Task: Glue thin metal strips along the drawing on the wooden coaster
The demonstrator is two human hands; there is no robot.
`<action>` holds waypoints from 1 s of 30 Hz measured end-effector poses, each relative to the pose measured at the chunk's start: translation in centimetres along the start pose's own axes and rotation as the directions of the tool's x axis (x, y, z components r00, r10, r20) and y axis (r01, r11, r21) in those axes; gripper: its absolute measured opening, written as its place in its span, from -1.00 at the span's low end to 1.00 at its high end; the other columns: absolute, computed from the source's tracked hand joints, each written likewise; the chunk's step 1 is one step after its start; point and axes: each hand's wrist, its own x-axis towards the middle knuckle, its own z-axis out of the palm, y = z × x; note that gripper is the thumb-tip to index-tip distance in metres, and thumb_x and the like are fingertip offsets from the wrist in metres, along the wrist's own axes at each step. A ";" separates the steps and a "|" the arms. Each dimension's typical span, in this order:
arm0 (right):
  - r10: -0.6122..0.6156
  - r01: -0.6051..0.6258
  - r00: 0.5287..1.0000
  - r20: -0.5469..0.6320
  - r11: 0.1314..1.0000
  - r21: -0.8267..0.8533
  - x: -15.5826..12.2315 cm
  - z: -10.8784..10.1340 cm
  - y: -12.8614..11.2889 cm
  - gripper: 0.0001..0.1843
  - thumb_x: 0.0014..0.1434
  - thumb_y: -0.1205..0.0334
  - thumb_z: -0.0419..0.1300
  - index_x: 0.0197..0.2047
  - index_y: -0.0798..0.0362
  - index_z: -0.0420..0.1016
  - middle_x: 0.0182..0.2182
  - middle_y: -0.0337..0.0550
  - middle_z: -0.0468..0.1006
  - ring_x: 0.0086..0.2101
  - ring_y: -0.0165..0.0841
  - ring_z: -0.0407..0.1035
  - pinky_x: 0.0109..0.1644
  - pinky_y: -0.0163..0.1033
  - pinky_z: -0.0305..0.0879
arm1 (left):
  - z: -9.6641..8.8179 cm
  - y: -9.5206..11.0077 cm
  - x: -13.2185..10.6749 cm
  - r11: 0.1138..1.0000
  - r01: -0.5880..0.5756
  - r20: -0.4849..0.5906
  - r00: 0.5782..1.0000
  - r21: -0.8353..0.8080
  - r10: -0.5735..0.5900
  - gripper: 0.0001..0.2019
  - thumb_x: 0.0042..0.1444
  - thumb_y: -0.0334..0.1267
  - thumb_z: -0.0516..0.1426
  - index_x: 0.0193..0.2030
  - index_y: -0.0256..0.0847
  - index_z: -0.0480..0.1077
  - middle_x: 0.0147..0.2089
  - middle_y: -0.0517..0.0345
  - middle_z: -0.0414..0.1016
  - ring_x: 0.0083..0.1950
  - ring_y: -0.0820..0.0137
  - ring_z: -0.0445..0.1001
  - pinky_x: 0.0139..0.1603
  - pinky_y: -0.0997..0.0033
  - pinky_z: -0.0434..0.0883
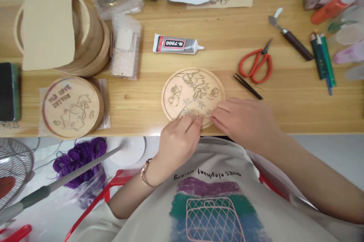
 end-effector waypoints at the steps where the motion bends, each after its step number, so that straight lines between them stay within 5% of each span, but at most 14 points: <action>1: -0.005 0.005 1.000 -0.010 1.000 0.002 0.0 0.1 0.0 -0.66 0.26 0.36 0.02 -0.54 0.07 0.40 -0.56 -0.17 0.47 -0.47 -0.36 0.27 -0.47 -0.22 -0.24 | 0.0 0.0 0.0 1.000 -0.006 0.004 1.000 0.013 0.006 -0.81 0.27 -0.43 0.03 -0.09 -0.34 0.46 -0.42 0.14 0.43 -0.43 0.42 0.36 -0.45 0.43 0.32; 23: -0.015 0.013 0.998 0.056 1.000 0.021 0.3 -0.5 0.1 -0.73 0.22 0.38 0.09 -0.50 0.07 0.45 -0.53 -0.15 0.50 -0.45 -0.36 0.29 -0.46 -0.24 -0.20 | -0.1 0.5 0.5 0.994 -0.037 0.086 0.996 0.106 0.028 -0.77 0.29 -0.37 0.00 -0.11 -0.30 0.49 -0.47 0.15 0.38 -0.46 0.41 0.30 -0.48 0.42 0.22; 30: -0.032 0.033 0.999 -0.024 0.999 0.025 -0.2 -0.3 0.2 -0.72 0.24 0.36 0.07 -0.50 0.07 0.43 -0.53 -0.16 0.48 -0.44 -0.34 0.28 -0.45 -0.24 -0.15 | -0.2 0.5 0.6 0.993 -0.038 0.086 0.996 0.114 0.028 -0.76 0.31 -0.36 -0.02 -0.17 -0.28 0.49 -0.48 0.15 0.36 -0.46 0.41 0.30 -0.49 0.42 0.22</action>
